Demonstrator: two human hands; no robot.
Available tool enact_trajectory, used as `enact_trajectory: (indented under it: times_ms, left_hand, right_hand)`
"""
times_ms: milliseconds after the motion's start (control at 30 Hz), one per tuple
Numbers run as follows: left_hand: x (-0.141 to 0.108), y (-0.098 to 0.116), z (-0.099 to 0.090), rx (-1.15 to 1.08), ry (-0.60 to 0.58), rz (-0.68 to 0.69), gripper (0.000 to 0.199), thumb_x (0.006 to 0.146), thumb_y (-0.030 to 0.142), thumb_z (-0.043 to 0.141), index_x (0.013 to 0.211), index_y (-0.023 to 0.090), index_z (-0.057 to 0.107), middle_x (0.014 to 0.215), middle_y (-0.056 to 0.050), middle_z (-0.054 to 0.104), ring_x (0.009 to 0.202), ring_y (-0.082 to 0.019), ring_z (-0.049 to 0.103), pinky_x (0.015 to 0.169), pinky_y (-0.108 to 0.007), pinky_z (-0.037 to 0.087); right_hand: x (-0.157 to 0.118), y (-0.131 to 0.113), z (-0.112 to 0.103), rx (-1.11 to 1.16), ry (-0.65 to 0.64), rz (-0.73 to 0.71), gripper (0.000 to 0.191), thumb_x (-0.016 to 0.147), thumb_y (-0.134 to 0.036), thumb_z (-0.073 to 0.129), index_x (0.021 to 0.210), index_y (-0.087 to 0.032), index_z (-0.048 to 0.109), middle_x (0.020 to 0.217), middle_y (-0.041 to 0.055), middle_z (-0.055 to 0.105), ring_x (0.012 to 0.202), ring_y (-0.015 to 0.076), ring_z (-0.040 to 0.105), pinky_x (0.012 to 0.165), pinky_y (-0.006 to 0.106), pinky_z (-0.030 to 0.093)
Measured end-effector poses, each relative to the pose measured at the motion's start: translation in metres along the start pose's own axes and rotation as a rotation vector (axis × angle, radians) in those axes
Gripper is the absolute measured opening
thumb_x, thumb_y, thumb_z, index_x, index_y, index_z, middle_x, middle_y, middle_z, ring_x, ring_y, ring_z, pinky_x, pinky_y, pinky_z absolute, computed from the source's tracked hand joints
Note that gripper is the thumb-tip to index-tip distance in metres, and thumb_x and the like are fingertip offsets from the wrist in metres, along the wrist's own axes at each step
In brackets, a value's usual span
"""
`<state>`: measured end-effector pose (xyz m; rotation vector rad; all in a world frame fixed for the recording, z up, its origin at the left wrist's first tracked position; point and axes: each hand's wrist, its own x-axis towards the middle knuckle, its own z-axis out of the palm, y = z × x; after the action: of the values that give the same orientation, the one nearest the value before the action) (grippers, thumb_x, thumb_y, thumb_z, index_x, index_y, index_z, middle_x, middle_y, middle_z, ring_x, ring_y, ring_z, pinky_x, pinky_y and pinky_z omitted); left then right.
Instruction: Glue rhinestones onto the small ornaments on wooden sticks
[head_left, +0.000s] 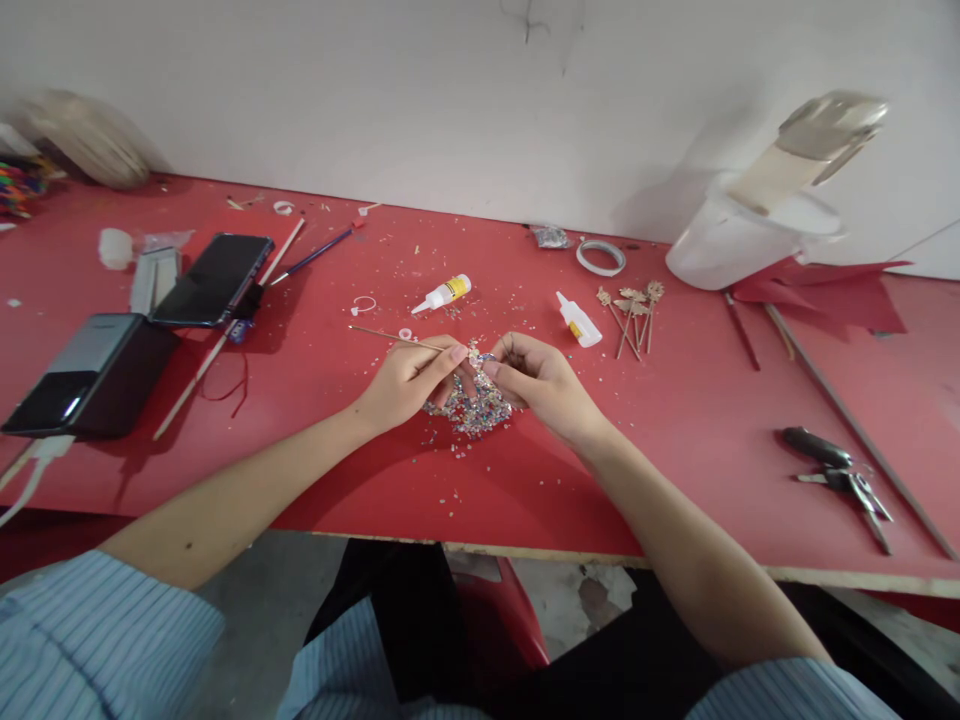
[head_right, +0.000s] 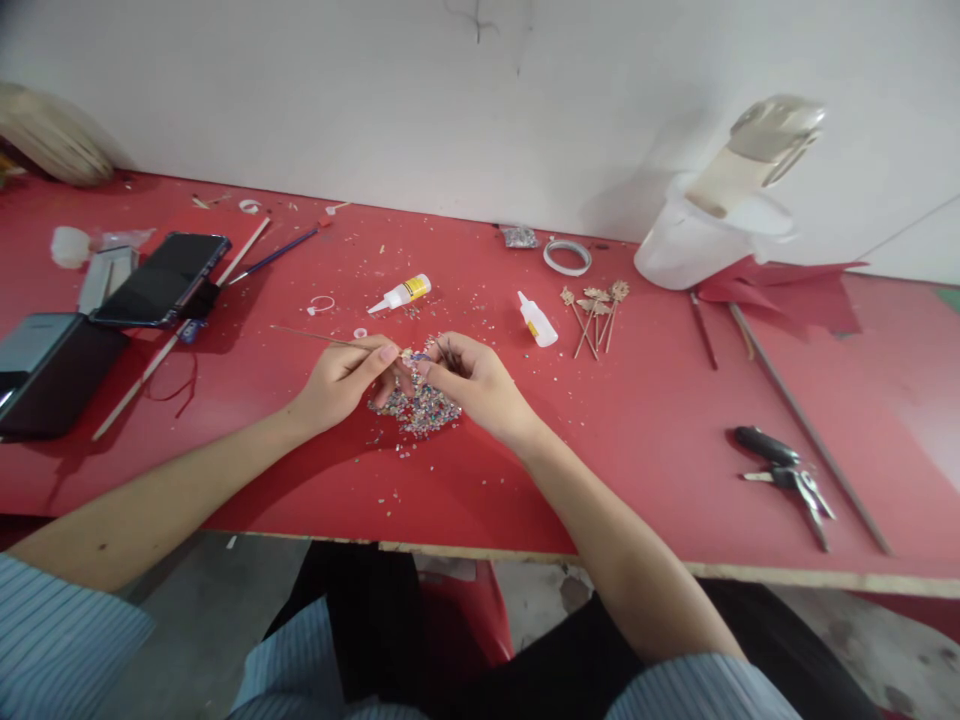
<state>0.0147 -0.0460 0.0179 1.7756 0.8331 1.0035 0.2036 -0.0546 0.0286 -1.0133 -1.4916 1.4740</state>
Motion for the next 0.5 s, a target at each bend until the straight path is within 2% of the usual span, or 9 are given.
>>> enact_trajectory:
  times_ms: [233,500]
  left_hand:
    - [0.0006,0.0003,-0.0006,-0.052,-0.008,-0.006,0.04,0.097,0.035,0.042,0.072,0.013,0.062,0.069,-0.004,0.066,0.044,-0.005,0.05,0.045,-0.022,0.04]
    - [0.0004,0.0009,-0.0001,-0.027,-0.005,0.001,0.041,0.097,0.036,0.042,0.071,0.013,0.063,0.071,-0.004,0.066,0.045,-0.005,0.05,0.045,-0.021,0.04]
  right_hand:
    - [0.0013,0.0051,-0.0035,0.023,-0.035,-0.014,0.021,0.084,-0.034,0.063,0.075,-0.018,0.051,0.055,-0.0083,0.036,0.047,0.0043,0.028,0.045,0.023,0.021]
    - [0.001,0.0052,-0.0026,-0.043,0.009,-0.029,0.023,0.083,-0.033,0.063,0.073,-0.018,0.05,0.055,-0.0082,0.037,0.049,0.0046,0.029,0.046,0.023,0.022]
